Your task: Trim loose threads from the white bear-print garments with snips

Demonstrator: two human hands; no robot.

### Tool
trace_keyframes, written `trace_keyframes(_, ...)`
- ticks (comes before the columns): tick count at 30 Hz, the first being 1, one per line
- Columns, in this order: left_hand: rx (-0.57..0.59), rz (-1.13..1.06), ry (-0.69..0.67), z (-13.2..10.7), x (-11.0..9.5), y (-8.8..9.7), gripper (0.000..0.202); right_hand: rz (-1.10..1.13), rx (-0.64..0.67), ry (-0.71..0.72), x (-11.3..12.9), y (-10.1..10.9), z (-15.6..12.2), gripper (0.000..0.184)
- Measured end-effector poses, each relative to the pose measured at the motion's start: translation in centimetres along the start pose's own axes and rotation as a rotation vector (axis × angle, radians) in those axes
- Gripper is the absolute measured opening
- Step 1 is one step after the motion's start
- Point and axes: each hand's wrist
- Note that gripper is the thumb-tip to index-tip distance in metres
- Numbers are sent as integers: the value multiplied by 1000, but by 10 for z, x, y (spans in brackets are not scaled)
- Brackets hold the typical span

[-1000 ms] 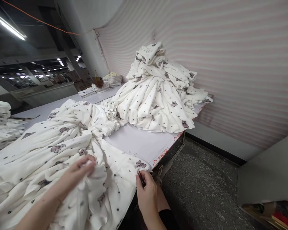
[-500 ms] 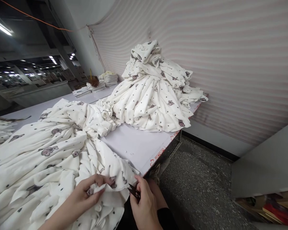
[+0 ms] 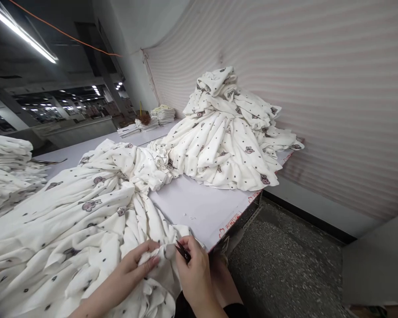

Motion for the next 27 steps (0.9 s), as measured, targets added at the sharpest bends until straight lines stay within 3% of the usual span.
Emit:
trace_keyframes(3, -9, -127, 74, 1, -1, 3, 27, 123, 57, 24, 9, -11, 5, 11)
trace_keyframes(11, 16, -184, 46, -2, -3, 0, 26, 239, 85, -30, 18, -19, 5, 12)
trace_keyframes(17, -101, -107, 33, 2, -1, -6, 31, 285, 82, -28, 18, -20, 7, 13)
trace_keyframes(21, -183, -190, 51, 0, -2, -5, 30, 109, 81, 34, 11, -11, -1, 15)
trace_keyframes(27, -173, -198, 37, -3, -1, -7, 32, -79, 36, 136, 11, -9, -6, 21)
Point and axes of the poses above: each hand's wrist, its own z-axis towards the middle knuckle, its own y-axis out of the back of the hand, x = y × z, and after that the axes turned 4 degrees about -z, right-handed
